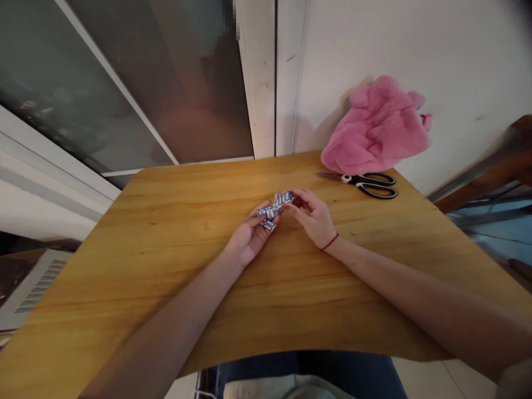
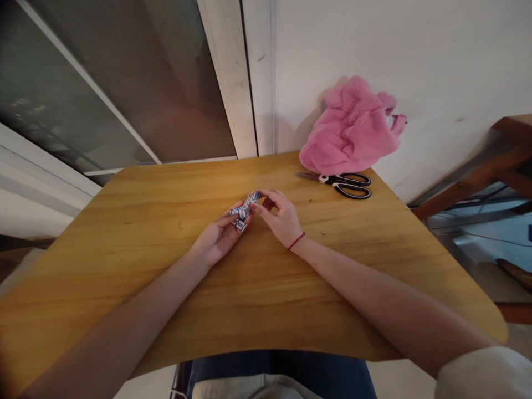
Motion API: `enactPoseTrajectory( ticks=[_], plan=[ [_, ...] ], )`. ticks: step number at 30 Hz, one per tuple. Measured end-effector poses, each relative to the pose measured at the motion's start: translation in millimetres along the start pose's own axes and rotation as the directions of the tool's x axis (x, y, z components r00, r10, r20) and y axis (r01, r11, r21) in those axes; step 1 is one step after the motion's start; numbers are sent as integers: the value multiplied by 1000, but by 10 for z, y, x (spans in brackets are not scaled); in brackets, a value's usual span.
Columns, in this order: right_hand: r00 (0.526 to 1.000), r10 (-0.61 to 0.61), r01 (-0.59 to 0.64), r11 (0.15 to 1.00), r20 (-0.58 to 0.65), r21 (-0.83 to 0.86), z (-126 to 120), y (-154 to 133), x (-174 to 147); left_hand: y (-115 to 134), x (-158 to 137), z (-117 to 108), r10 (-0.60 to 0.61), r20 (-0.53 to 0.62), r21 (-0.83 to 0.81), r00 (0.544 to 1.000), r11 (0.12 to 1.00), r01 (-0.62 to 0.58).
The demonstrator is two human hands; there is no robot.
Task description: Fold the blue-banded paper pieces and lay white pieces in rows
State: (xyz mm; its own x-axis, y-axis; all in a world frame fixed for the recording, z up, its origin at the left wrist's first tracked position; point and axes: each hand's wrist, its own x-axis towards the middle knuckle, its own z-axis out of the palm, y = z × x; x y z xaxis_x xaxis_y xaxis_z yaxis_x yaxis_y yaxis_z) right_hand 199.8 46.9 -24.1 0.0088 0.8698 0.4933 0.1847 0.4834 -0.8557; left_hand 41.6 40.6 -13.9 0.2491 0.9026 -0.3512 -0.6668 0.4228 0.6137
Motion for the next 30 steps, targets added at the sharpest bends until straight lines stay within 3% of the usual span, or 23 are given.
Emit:
enactPoseTrajectory(
  ticks=[14,20,24,27,30],
  plan=[
    [997,74,-74,992,11,106,21,68,7,24,9,-51,-31,94,34,995,999,28],
    [978,174,-155,977,-118,149,-3,37,65,38,-6,-16,-2,53,29,999,1000,0],
    [990,50,-51,999,-134,-3,-11,-50,29,20,0,-16,-7,57,11,998,1000,6],
    [997,-82,81,985,-3,-153,10,-162,-32,-10,12,-25,-7,71,-3,997,1000,8],
    [973,-183,214,942,140,-258,34,-228,-71,-36,13,-24,-35,58,-4,998,999,35]
  ],
)
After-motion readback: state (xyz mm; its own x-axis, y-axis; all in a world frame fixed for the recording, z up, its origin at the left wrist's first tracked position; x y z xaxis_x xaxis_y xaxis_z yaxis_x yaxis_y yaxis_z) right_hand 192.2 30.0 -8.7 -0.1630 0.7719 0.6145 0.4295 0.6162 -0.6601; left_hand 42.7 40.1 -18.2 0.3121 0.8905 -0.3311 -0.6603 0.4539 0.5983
